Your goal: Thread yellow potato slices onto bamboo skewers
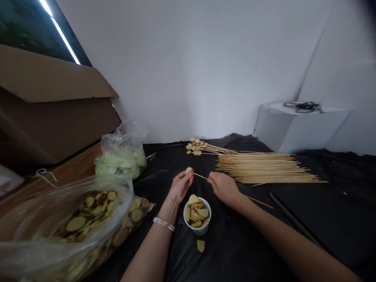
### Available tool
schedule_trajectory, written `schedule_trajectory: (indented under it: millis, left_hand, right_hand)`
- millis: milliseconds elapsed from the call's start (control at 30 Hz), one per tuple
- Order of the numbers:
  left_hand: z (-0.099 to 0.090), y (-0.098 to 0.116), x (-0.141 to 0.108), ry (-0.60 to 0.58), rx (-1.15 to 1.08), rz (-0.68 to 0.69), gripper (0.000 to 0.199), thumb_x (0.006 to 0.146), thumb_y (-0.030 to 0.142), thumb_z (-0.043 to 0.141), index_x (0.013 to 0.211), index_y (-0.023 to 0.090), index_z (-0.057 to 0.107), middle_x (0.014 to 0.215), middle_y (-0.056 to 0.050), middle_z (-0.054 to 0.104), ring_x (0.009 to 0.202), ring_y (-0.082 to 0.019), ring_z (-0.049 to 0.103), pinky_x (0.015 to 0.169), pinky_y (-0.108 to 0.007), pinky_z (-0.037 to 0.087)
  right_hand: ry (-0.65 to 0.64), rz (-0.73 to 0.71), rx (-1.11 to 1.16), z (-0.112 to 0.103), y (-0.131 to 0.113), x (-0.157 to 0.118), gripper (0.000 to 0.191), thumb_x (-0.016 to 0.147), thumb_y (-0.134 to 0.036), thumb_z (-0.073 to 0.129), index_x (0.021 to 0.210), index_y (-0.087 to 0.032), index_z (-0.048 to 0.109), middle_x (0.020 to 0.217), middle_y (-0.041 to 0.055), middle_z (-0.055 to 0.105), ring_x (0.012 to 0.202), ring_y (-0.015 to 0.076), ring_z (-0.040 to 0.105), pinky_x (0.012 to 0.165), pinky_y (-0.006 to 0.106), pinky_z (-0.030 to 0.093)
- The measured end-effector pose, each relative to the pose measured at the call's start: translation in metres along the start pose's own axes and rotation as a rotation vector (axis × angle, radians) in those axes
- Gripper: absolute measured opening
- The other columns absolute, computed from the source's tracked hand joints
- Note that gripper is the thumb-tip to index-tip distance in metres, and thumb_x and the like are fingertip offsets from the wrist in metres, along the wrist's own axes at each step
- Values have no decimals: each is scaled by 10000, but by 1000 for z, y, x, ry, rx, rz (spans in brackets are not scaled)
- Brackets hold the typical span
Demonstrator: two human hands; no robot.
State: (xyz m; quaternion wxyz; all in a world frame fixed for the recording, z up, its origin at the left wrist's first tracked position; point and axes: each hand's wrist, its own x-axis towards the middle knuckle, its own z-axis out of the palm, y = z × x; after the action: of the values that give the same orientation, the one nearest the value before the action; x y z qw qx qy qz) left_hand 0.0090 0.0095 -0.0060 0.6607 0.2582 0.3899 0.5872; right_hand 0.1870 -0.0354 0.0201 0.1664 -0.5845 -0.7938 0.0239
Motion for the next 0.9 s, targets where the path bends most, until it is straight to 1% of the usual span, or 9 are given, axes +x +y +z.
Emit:
schedule_trajectory:
  millis: [100, 233, 400, 567, 667, 767, 900]
  left_hand:
    - [-1, 0, 1, 12, -3, 5, 71, 691, 22, 710, 742, 61, 679, 643, -37, 642, 515, -45, 581, 482, -97, 492]
    - [1, -1, 2, 26, 4, 2, 60, 700, 17, 700, 730, 62, 676, 646, -41, 646, 514, -45, 580, 481, -97, 490]
    - [2, 1, 2, 42, 3, -8, 31, 734, 89, 695, 749, 64, 685, 717, -64, 669, 544, -48, 589, 511, -112, 508]
    - [0, 3, 2, 56, -15, -13, 20, 743, 92, 686, 743, 73, 683, 726, -61, 669, 546, -50, 588, 504, -113, 502]
    - [-1, 4, 2, 52, -16, -30, 31, 737, 101, 695, 745, 73, 683, 708, -57, 662, 533, -47, 579, 487, -107, 491]
    - [-1, 4, 2, 61, -20, -35, 38, 733, 100, 698, 755, 73, 683, 704, -56, 660, 530, -46, 576, 489, -108, 491]
    - [-2, 4, 2, 63, -2, -31, 58, 714, 101, 717, 749, 73, 682, 699, -55, 659, 528, -47, 575, 486, -108, 490]
  right_hand:
    - [-74, -10, 0, 2, 1, 2, 254, 955, -281, 335, 898, -196, 568, 846, 43, 665, 754, 153, 606, 595, 246, 285]
    - [-100, -20, 40, 4, 4, 5, 259, 950, -271, 334, 891, -192, 573, 858, 51, 672, 765, 163, 620, 607, 246, 299]
    - [-80, -31, 118, 5, 6, 5, 258, 947, -269, 341, 886, -193, 580, 873, 53, 669, 810, 159, 613, 661, 238, 330]
    - [-15, -67, 188, 1, 6, 4, 230, 943, -296, 371, 943, -212, 585, 908, 30, 666, 831, 141, 604, 689, 220, 344]
    - [-38, -66, 142, 0, 7, 4, 269, 947, -288, 348, 930, -212, 605, 890, 42, 673, 824, 147, 610, 682, 224, 345]
    - [-75, -58, 129, -1, 6, 4, 308, 953, -290, 319, 966, -222, 619, 886, 50, 689, 816, 156, 625, 671, 229, 350]
    - [-77, -59, 118, -2, 5, 3, 313, 946, -290, 329, 964, -219, 633, 898, 55, 696, 830, 165, 634, 681, 231, 363]
